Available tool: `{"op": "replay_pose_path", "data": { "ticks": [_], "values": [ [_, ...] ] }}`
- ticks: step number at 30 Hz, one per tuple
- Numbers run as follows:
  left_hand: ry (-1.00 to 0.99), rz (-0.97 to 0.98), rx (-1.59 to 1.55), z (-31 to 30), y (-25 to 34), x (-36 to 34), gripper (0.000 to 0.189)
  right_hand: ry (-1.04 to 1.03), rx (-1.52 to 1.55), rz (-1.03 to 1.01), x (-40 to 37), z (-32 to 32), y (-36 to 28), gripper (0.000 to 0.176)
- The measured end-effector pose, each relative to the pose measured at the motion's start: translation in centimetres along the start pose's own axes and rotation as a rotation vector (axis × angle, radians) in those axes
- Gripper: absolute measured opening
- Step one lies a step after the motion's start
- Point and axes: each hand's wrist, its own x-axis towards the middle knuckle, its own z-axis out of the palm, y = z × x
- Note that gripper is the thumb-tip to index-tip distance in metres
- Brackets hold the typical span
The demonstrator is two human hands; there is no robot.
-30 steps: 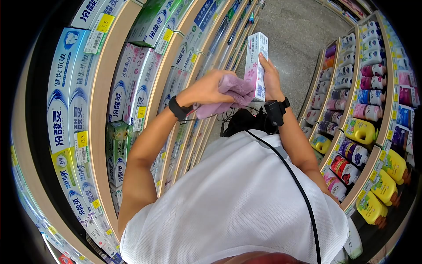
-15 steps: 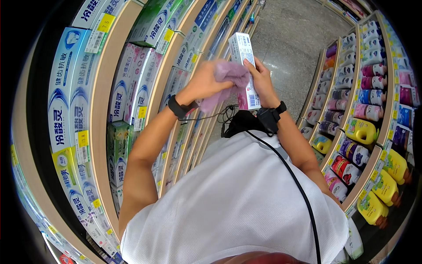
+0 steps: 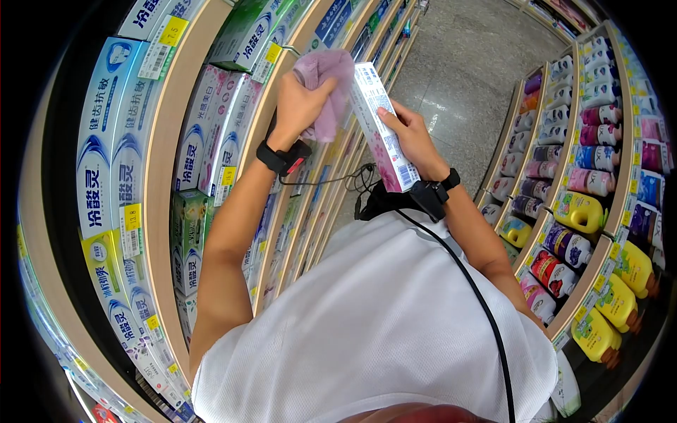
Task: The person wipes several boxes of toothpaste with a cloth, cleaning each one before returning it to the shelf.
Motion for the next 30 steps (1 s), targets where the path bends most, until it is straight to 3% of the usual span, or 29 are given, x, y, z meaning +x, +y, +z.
{"op": "replay_pose_path", "data": {
  "ticks": [5, 7, 8, 10, 13, 17, 21, 25, 27, 28, 30],
  "values": [
    [-0.209, -0.120, 0.045, 0.9, 1.0, -1.7, 0.036, 0.062, 0.031, 0.049, 0.2, -1.1, 0.0, 0.050],
    [-0.434, 0.134, -0.022, 2.0, 3.1, -2.6, 0.034, 0.124, 0.089, 0.013, 1.0, -2.1, 1.0, 0.047],
    [-0.436, 0.135, -0.022, 2.4, 3.5, -3.3, 0.034, 0.197, 0.145, -0.014, 1.7, -2.3, 1.7, 0.044],
    [-0.691, 0.035, -0.038, 3.1, 3.8, -4.6, 0.032, 0.224, 0.203, 0.010, 1.9, -2.9, 1.3, 0.044],
    [-0.835, 0.129, -0.106, 4.1, 3.8, -5.7, 0.032, 0.274, 0.275, 0.025, 1.8, -3.4, 0.9, 0.044],
    [-0.913, 0.062, -0.134, 3.8, 4.0, -5.6, 0.036, 0.264, 0.197, 0.059, 1.9, -3.4, 1.1, 0.046],
    [-0.839, 0.038, -0.058, 3.1, 3.6, -4.6, 0.035, 0.244, 0.241, 0.061, 1.9, -2.4, 0.9, 0.045],
    [-0.607, 0.017, -0.079, 1.4, 3.0, -2.7, 0.038, 0.196, 0.259, 0.024, 0.8, -1.1, 0.5, 0.045],
    [-0.239, -0.189, 0.023, 0.9, 2.1, -2.1, 0.035, 0.107, 0.160, 0.027, -0.4, -0.4, -0.2, 0.047],
    [-0.239, -0.188, 0.024, 0.9, 2.1, -1.7, 0.035, 0.080, 0.095, 0.012, -0.9, 0.1, -1.0, 0.050],
    [0.015, -0.119, -0.192, 0.9, 2.3, -1.2, 0.034, 0.074, 0.115, -0.026, -1.5, 1.0, -1.1, 0.051]
  ]
}}
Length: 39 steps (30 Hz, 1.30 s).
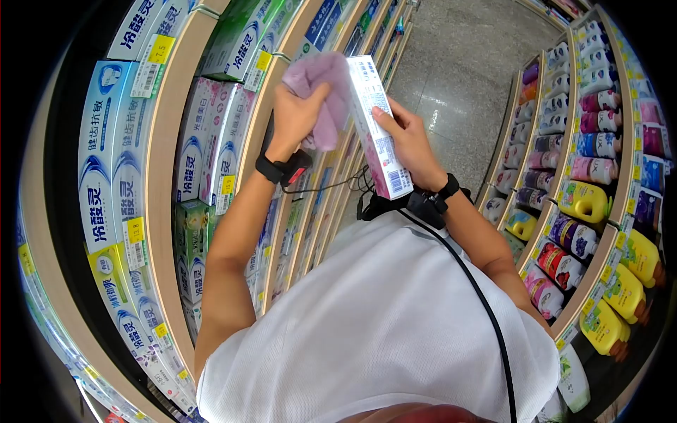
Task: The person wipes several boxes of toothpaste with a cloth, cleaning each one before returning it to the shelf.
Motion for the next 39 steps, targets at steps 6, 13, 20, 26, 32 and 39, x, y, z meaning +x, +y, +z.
{"op": "replay_pose_path", "data": {
  "ticks": [6, 13, 20, 26, 32, 39],
  "values": [
    [-0.023, 0.025, -0.010, 0.4, -0.7, -0.2, 0.033, -0.027, 0.073, 0.071, -0.2, -0.1, -0.8, 0.059],
    [0.026, 0.035, -0.071, 0.3, -0.4, 0.2, 0.033, -0.312, 0.376, 0.119, 0.6, -0.8, 0.4, 0.062],
    [0.032, 0.001, -0.091, 0.2, -0.4, 0.1, 0.035, -0.444, 0.449, 0.038, 0.6, -0.7, 0.2, 0.053],
    [0.017, -0.012, -0.093, 0.6, 0.4, -0.2, 0.037, -0.335, 0.473, 0.115, 0.9, -1.4, 0.8, 0.059],
    [0.023, -0.034, -0.001, -0.1, 0.0, 0.0, 0.035, -0.270, 0.256, 0.101, 0.6, -0.8, 0.3, 0.061],
    [-0.378, -0.019, -0.116, 1.1, 0.1, -1.6, 0.038, -0.097, 0.250, 0.036, 1.7, -2.0, 1.0, 0.054]
  ]
}}
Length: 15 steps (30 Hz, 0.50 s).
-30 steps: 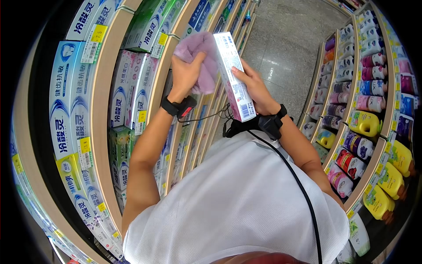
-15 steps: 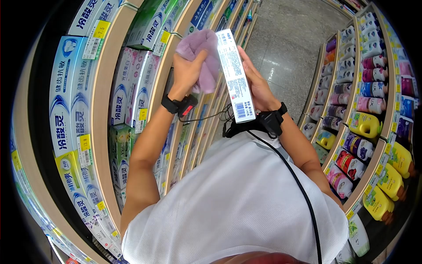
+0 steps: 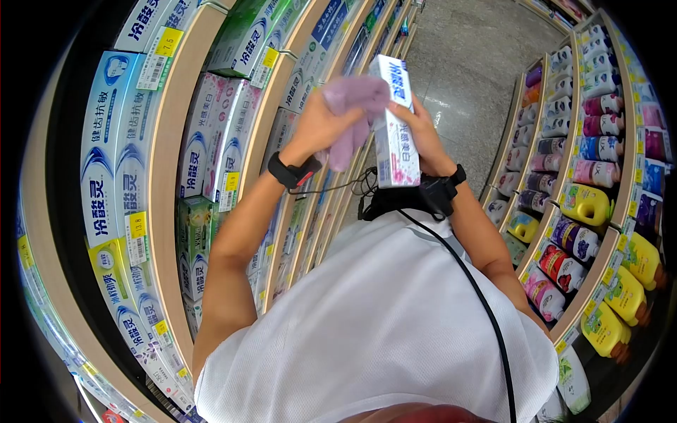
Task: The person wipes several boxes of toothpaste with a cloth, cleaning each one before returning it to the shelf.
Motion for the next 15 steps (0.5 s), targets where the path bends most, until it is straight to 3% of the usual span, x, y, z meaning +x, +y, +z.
{"op": "replay_pose_path", "data": {
  "ticks": [2, 5, 8, 12, 15],
  "values": [
    [-0.066, 0.065, 0.150, 0.2, -0.5, -0.3, 0.041, 0.097, 0.104, 0.000, 0.9, -1.2, 0.1, 0.043],
    [-0.436, -0.023, 0.129, 0.9, 1.1, -0.8, 0.039, 0.187, 0.151, -0.016, 2.0, -3.1, 0.4, 0.038],
    [-0.539, -0.126, 0.070, 1.1, 1.7, -1.3, 0.037, 0.237, 0.166, 0.012, 2.2, -4.0, 0.4, 0.036],
    [-0.486, -0.052, 0.159, 0.8, 0.9, -1.0, 0.038, 0.192, 0.198, 0.034, 2.1, -3.1, 0.4, 0.037],
    [-0.192, 0.012, 0.183, 0.1, 0.6, -0.3, 0.036, 0.071, 0.141, 0.058, 1.1, -1.6, 0.3, 0.045]
  ]
}}
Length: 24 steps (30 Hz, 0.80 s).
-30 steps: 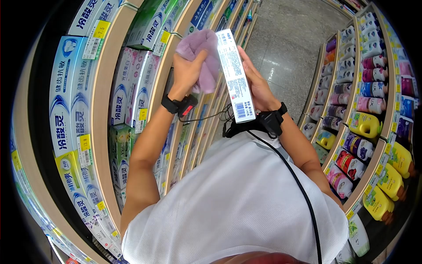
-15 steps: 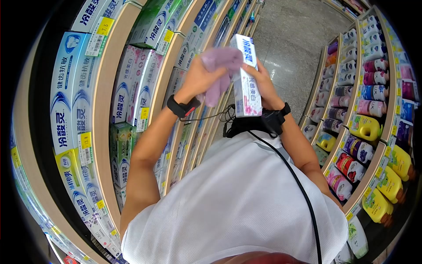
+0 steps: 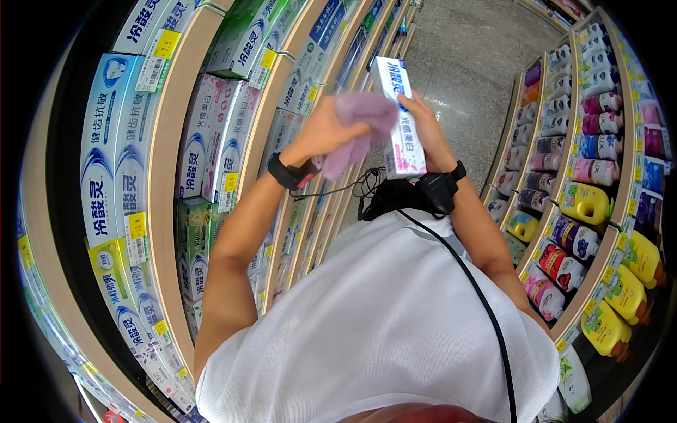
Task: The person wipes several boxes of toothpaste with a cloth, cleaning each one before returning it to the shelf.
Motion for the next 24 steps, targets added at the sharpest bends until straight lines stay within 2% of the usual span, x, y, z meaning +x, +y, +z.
{"op": "replay_pose_path", "data": {
  "ticks": [1, 2, 3, 4, 6, 9, 10, 11, 13, 14, 16, 19, 20, 21, 23, 24],
  "values": [
    [0.001, 0.000, 0.000, -0.5, -1.0, 0.2, 0.036, -0.067, -0.080, 0.008, -0.4, 0.1, 0.1, 0.048],
    [0.218, -0.080, 0.007, -1.1, -2.0, 0.5, 0.034, -0.047, -0.162, 0.001, -0.7, 0.8, 0.7, 0.041],
    [0.435, -0.161, 0.014, -1.6, -2.6, 0.8, 0.032, -0.084, -0.155, 0.007, -1.9, 2.5, 0.2, 0.052],
    [0.435, -0.162, 0.013, -2.1, -2.7, 1.0, 0.032, -0.098, -0.184, 0.009, -2.1, 3.1, 0.7, 0.056],
    [0.605, 0.029, 0.054, -2.8, -2.6, 1.6, 0.031, -0.119, -0.192, 0.041, -2.5, 3.6, 0.9, 0.059],
    [0.535, -0.026, 0.024, -2.5, -4.5, 1.1, 0.031, -0.107, -0.232, 0.024, -1.9, 2.3, 1.0, 0.058],
    [0.448, -0.083, -0.021, -1.6, -3.1, 0.8, 0.031, -0.065, -0.191, 0.051, -2.2, 2.4, 0.3, 0.058],
    [0.301, -0.148, 0.053, -1.1, -1.5, 0.3, 0.031, -0.030, -0.096, 0.034, -1.9, 1.9, 0.2, 0.048],
    [0.034, 0.057, 0.100, 0.1, -0.1, 0.0, 0.030, 0.014, -0.008, -0.012, -0.7, 0.2, -0.4, 0.040],
    [0.034, 0.057, 0.100, 0.5, 0.7, -0.2, 0.030, 0.039, 0.025, -0.038, -0.4, -0.5, -0.9, 0.036],
    [-0.396, -0.080, -0.048, 1.0, 2.0, -0.6, 0.032, 0.093, 0.015, -0.084, -0.2, -0.9, -1.9, 0.037],
    [-0.358, -0.084, -0.160, 1.5, 2.0, -0.8, 0.031, 0.077, -0.001, -0.074, -0.4, -1.1, -1.9, 0.038],
    [-0.327, -0.037, -0.006, 1.1, 1.6, -0.7, 0.032, 0.046, -0.008, -0.059, -0.5, -1.0, -1.6, 0.038],
    [-0.333, -0.038, -0.005, 0.8, 1.4, -0.5, 0.032, 0.030, -0.014, -0.035, -0.6, -0.4, -1.2, 0.043],
    [-0.147, -0.111, -0.202, 0.2, 1.1, -0.2, 0.034, -0.008, -0.008, 0.023, -1.0, 0.6, -0.5, 0.048],
    [-0.071, -0.052, -0.037, -0.7, 1.1, 0.1, 0.033, -0.030, -0.024, 0.040, -1.5, 0.9, -0.6, 0.054]
  ]
}}
